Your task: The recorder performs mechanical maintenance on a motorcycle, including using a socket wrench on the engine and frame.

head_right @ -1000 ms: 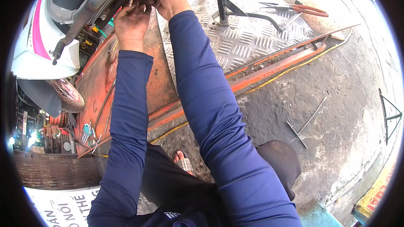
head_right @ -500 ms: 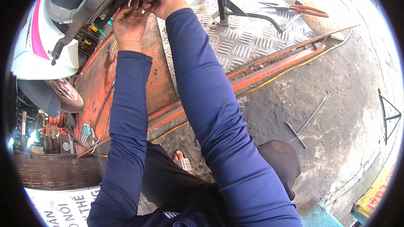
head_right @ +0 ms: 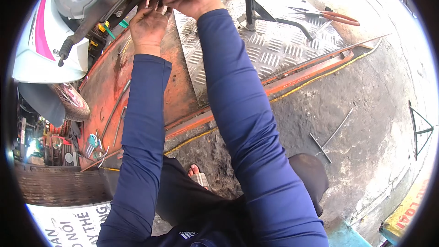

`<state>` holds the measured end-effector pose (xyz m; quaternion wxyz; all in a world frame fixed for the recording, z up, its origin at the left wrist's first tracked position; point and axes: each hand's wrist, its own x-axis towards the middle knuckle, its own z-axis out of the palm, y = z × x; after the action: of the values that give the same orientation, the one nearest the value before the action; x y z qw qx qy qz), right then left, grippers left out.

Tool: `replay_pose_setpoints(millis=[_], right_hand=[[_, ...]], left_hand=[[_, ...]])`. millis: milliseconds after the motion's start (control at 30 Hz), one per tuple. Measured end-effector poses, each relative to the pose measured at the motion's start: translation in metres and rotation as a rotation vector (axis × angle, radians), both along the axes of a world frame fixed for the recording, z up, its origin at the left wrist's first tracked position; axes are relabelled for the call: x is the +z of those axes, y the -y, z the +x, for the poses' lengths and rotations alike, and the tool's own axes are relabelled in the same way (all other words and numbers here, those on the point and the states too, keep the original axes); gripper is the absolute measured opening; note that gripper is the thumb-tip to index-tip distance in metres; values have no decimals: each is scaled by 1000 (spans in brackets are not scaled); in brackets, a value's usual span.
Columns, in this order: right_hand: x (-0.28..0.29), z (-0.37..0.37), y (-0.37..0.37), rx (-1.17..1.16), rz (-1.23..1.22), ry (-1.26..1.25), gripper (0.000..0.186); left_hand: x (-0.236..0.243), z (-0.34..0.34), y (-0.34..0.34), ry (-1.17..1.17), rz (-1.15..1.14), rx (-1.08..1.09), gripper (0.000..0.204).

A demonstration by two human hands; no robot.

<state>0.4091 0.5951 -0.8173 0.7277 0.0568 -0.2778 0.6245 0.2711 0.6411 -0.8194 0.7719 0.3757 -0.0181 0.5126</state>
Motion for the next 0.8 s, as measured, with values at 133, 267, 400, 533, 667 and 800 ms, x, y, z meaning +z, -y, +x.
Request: replay_pose_setpoints(millis=[133, 267, 400, 533, 667, 800], right_hand=[[-11, 14, 12, 198, 156, 324, 26], [7, 10, 34, -545, -289, 2022, 33], [-45, -9, 26, -1094, -193, 2260, 23], [-41, -8, 8, -1138, -174, 2189, 24], [-20, 25, -59, -1166, -494, 1070, 21], [-19, 23, -103, -815, -114, 290, 17]], left_hand=[[-2, -4, -5, -34, 52, 1, 48], [-4, -2, -3, -6, 26, -3, 50], [-5, 7, 3, -52, 25, 15, 53], [-3, 5, 6, -130, 52, 117, 53], [1, 16, 8, -169, -34, 293, 47], [-5, 18, 9, -169, -127, 315, 42]])
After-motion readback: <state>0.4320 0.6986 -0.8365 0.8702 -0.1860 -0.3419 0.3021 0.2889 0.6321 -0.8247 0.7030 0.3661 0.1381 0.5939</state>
